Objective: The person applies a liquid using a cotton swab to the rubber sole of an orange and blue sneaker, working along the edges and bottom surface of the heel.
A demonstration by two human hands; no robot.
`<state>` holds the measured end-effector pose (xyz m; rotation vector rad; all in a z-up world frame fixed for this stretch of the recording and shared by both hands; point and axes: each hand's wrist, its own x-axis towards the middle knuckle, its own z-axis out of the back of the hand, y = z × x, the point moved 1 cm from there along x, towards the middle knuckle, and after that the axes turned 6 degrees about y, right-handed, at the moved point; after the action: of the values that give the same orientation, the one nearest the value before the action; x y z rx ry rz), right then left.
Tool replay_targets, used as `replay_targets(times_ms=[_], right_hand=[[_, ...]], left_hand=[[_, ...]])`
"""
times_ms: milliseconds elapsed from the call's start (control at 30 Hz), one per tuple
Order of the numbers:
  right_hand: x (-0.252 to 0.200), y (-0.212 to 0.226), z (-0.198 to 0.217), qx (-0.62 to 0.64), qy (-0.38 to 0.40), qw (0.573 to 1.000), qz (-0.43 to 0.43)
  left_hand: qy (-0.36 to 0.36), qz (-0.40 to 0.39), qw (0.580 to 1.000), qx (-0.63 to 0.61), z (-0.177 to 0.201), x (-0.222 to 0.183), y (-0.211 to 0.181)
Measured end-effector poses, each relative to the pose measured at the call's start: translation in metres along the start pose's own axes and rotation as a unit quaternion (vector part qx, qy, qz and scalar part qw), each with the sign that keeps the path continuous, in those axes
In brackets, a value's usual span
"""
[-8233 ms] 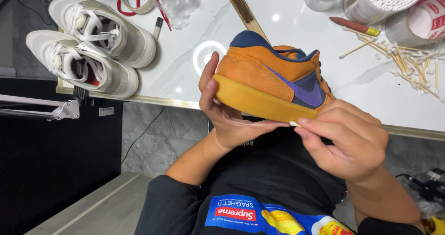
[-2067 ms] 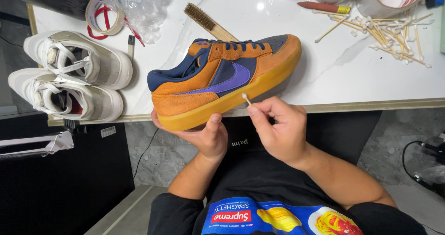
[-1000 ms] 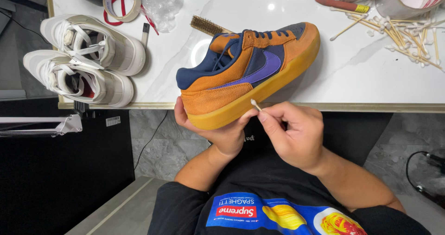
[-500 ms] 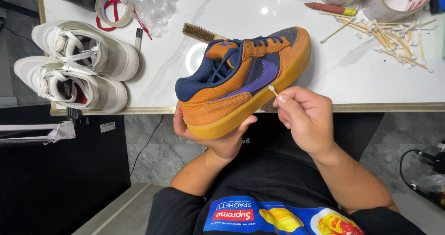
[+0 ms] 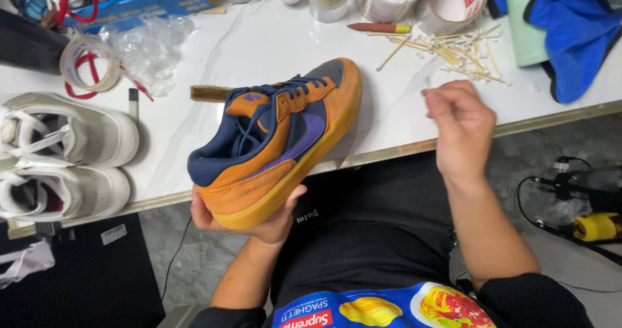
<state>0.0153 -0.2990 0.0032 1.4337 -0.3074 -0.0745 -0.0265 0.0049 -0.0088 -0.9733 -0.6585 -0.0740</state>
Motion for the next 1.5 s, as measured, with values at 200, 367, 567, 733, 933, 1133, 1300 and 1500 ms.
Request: replay_targets(times_ms=[200, 367, 567, 733, 933, 1133, 1300, 1500], right_hand=[[0.028, -0.005, 0.063, 0.204, -0.054, 0.972, -0.106], [0.032, -0.003, 0.067, 0.212, -0.064, 0.967, -0.126], [0.043, -0.021, 0.072, -0.148, -0.104, 0.983, 0.019], [0.053, -0.001, 0.043, -0.145, -0.037, 0.984, 0.092], [0.151, 0.051, 0.01, -0.353, 0.081, 0.884, 0.294], [0.194, 0.036, -0.006, -0.49, 0.244, 0.812, 0.202], [0.214, 0.017, -0.009, -0.483, 0.28, 0.821, 0.117], [0.226, 0.012, 0.0, -0.515, 0.309, 0.795, 0.088]], left_hand=[[-0.007, -0.027, 0.999, -0.019, -0.008, 0.003, 0.007], [-0.007, -0.043, 0.999, -0.031, -0.013, 0.005, 0.004], [0.001, -0.063, 0.998, -0.002, -0.008, 0.017, -0.004], [-0.007, -0.096, 0.994, -0.05, -0.014, 0.022, -0.005], [0.004, -0.099, 0.992, -0.079, -0.012, 0.021, -0.006], [0.005, -0.074, 0.993, -0.097, -0.008, 0.022, -0.006], [0.005, -0.074, 0.989, -0.127, -0.011, 0.035, -0.012], [0.002, -0.087, 0.987, -0.138, -0.018, 0.043, -0.02]])
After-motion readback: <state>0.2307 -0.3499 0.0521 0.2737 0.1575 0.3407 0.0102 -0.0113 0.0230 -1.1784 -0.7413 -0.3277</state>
